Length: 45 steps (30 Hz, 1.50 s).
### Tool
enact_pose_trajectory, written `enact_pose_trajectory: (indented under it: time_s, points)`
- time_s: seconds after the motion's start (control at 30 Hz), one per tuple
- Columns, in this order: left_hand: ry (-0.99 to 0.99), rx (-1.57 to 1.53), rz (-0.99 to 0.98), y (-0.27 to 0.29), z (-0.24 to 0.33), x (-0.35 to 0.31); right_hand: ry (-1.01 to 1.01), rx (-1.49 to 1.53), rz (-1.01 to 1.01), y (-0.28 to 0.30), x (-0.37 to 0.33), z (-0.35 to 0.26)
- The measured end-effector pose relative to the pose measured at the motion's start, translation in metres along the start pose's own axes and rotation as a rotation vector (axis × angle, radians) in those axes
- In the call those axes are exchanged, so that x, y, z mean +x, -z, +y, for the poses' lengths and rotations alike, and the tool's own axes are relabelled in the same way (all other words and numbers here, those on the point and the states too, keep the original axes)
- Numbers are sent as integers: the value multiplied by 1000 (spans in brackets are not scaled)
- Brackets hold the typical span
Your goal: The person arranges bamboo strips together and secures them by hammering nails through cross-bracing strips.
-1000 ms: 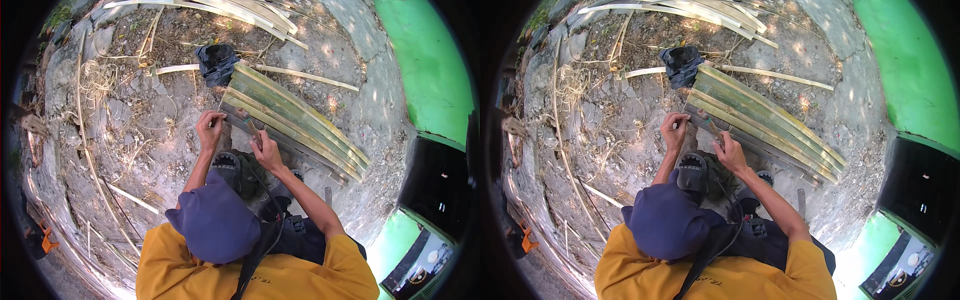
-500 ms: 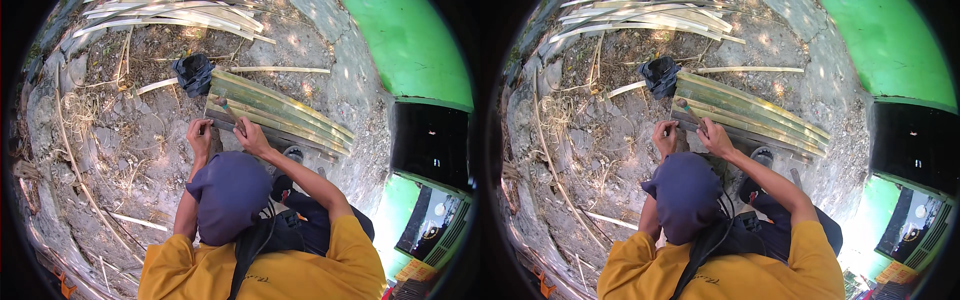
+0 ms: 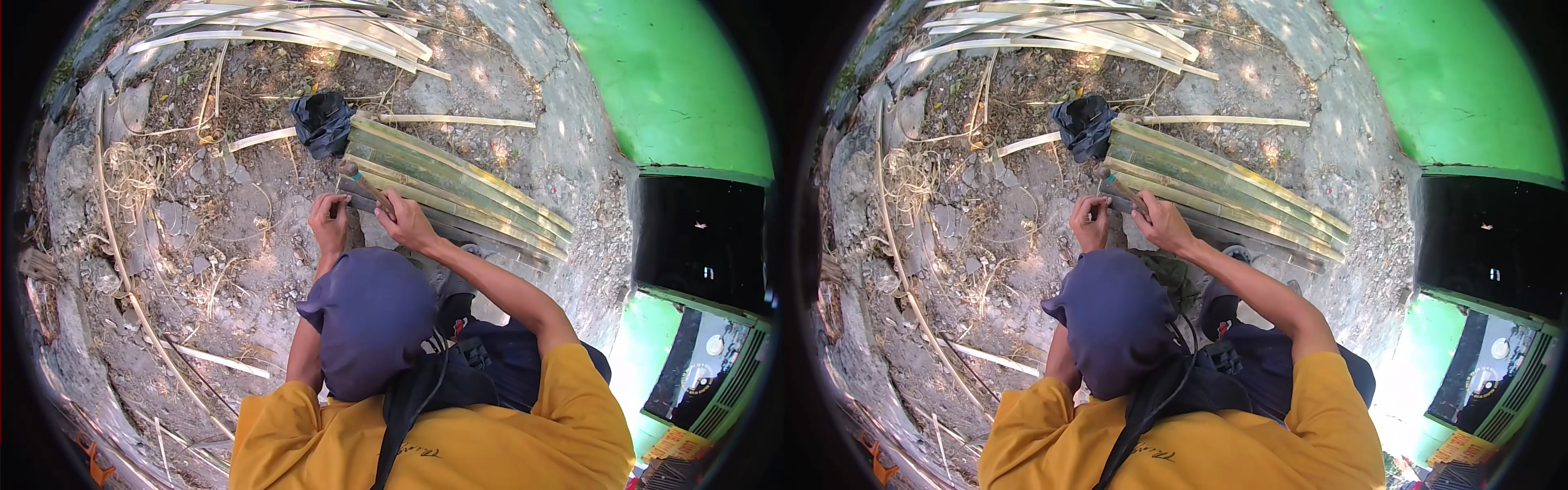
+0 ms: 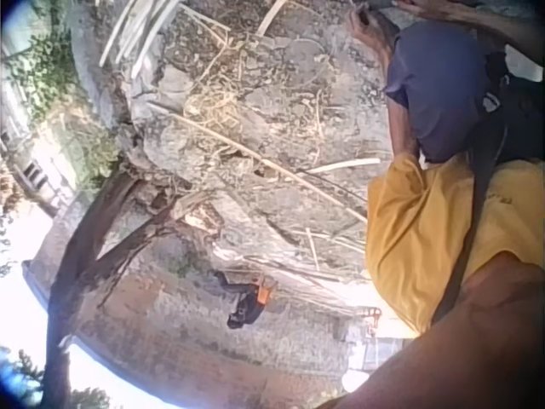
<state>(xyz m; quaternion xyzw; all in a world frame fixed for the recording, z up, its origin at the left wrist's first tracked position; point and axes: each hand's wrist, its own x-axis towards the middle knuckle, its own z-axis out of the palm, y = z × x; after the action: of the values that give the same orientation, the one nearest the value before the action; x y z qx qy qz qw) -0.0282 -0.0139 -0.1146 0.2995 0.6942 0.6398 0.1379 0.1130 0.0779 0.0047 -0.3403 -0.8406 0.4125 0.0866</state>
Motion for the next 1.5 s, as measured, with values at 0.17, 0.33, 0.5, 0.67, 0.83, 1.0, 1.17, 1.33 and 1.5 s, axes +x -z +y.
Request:
enact_pose_trajectory:
  time_s: [0.17, 0.33, 0.5, 0.67, 0.83, 1.0, 1.17, 1.33, 1.5]
  points:
    - [-17, -9, 10, -4, -2, 1, 18, 2, 19, -3, 17, -1]
    - [-16, 0, 15, -1, -2, 1, -2, 6, 24, 1, 24, -2]
    - [-33, -8, 10, 2, -4, 0, -67, 13, 86, 7, 20, 2]
    - [-30, -17, 1, -1, -4, 0, -120, -10, 106, 10, 14, 11]
    - [5, 1, -22, -2, -6, -2, -106, 41, 251, 2, 7, 13]
    - [16, 15, -65, -2, -7, 0, -73, 74, 169, -2, 2, 14]
    - [-19, 35, -44, -6, -9, -2, -89, 133, 178, -2, -6, 15]
    - [-50, 43, -38, -7, -10, -2, -104, 95, 139, 2, -9, 17]
    - [-74, 56, -28, -6, -11, -3, -156, 110, 136, 4, -6, 16]
